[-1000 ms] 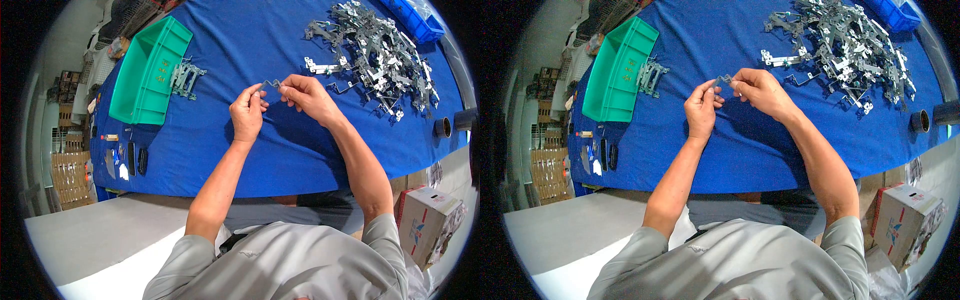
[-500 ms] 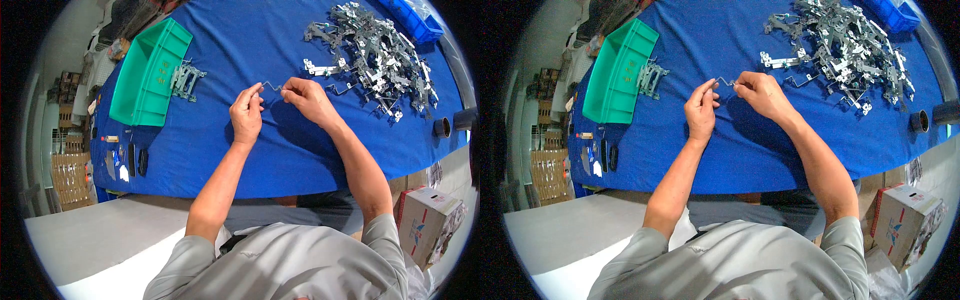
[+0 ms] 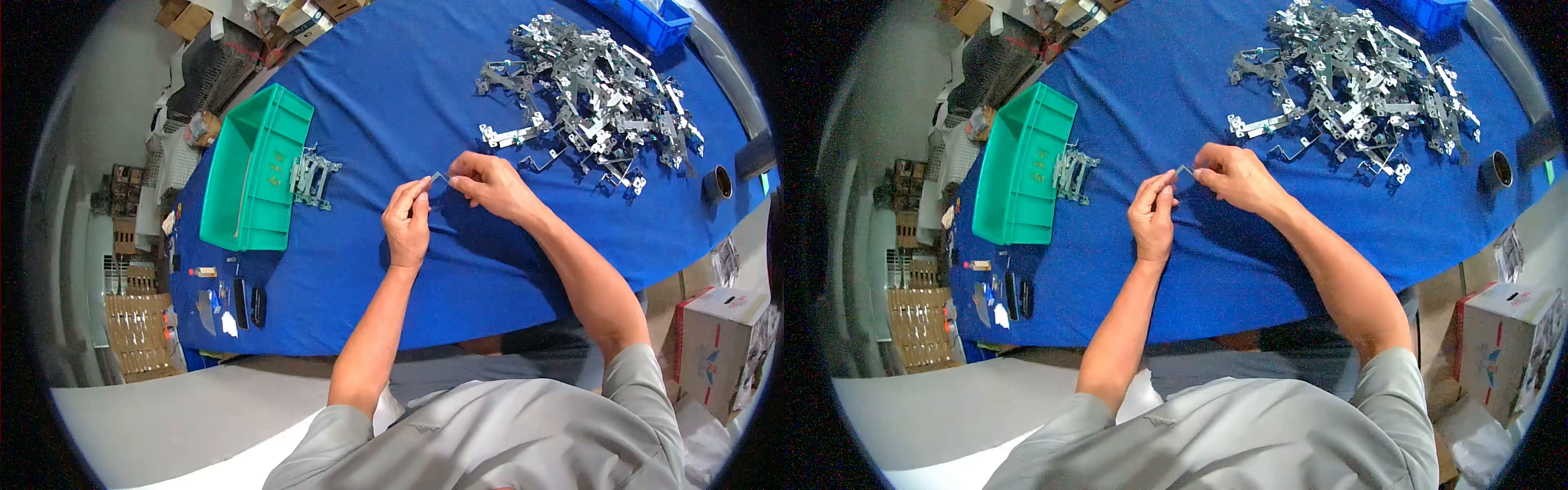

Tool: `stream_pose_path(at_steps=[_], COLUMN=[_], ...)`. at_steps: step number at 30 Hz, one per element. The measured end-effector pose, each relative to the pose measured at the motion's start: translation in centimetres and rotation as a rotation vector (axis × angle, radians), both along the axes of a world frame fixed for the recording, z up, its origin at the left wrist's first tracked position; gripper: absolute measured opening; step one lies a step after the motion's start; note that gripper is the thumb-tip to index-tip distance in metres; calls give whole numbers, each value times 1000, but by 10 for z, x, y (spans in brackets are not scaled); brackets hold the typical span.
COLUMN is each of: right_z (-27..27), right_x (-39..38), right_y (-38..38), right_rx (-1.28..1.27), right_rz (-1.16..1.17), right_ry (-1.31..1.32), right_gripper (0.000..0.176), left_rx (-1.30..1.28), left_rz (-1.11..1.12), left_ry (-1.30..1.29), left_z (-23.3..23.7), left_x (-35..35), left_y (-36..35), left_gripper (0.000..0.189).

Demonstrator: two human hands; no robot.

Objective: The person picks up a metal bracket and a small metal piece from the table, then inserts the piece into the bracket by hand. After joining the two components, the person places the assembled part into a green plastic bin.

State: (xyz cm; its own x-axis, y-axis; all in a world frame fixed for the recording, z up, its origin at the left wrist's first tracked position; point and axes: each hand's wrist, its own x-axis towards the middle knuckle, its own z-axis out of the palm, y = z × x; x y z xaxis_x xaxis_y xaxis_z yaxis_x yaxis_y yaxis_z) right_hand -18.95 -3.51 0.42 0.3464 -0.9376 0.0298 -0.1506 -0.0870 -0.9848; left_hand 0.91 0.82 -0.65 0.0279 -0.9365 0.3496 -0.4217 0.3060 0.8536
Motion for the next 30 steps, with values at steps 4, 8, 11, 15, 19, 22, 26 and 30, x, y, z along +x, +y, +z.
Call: stream_pose_path(at_steps=[4,8,11,15,19,22,26,30], right_z=[-14,-16,5,-1,-6,-1,0,-1], right_x=[1,3,-4,1,3,-1,-2,-2], right_y=[-4,-8,0,1,1,2,1,1], right_rx=[-296,-236,164,10,-14,-30,-58,-78], right_rz=[-83,-191,-16,132,74,82,79,61], right_ry=[76,-132,-261,-116,-117,-55,-21,22], right_gripper=[21,19,18,21,23,22,23,24], left_rx=[2,90,147,169,161,155,152,131], left_rz=[-27,-7,92,108,95,88,88,84], left_ry=[-26,49,143,177,165,140,134,132], left_z=[1,-6,-6,-8,-10,-10,-11,-11], left_x=[-1,-2,-5,-2,-4,-3,-3,-4], left_y=[0,0,-1,-2,-1,-1,-1,0], left_gripper=[24,26,27,28,28,27,27,27])
